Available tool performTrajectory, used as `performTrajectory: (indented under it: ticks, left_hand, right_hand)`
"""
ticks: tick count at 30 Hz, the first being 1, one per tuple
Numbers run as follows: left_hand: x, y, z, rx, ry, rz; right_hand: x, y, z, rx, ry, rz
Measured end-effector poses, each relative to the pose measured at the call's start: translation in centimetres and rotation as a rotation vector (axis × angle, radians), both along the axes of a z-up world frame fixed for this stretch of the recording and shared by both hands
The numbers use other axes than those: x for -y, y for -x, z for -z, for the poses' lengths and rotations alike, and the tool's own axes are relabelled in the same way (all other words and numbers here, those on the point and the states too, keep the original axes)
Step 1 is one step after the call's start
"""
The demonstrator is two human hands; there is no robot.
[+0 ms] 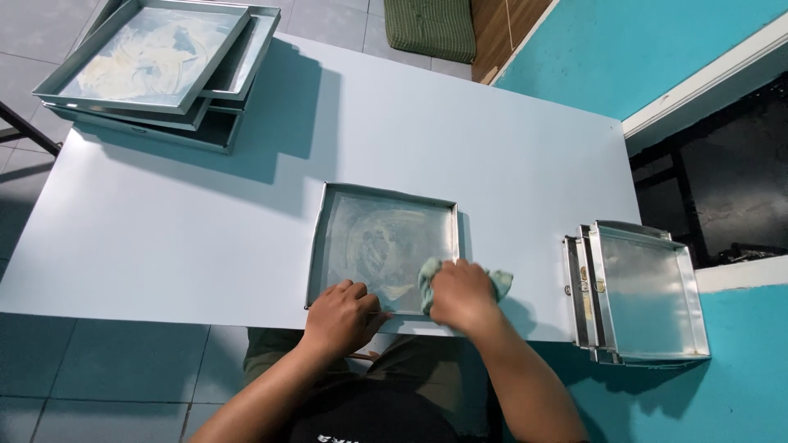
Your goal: The person wipes a metal tray with a cloth, then places it on a stack. They pick up another tray from a pile and continue wiping it with the cloth.
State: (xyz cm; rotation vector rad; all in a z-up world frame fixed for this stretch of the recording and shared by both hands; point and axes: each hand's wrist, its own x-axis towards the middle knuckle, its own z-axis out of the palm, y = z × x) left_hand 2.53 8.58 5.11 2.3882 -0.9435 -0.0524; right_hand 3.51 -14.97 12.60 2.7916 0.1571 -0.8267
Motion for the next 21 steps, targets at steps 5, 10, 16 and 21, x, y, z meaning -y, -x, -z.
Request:
performTrajectory:
  ticks: [5,10,16,21]
  left_hand:
    - [0.2,-0.1,0.7,0.042,-0.004,0.032]
    - [0.2,-0.2,0.8,0.106,0.010,0.032]
    - [-0.1,-0.3,-0.3,0.063,-0.005,0.044]
    - [-0.1,-0.3,-0.9,0.030,-0.004,0.042]
  right_hand:
    - [0.4,0.9,0.2,0.084,-0.037,0.025]
    - [1.5,-3.1,2.0,0.194,-0.001,0.058]
    - [2.7,-9.1,3.4,0.310,0.060,0.071]
    - [2.7,-10.6,3.0,0.365,0.006,0.117]
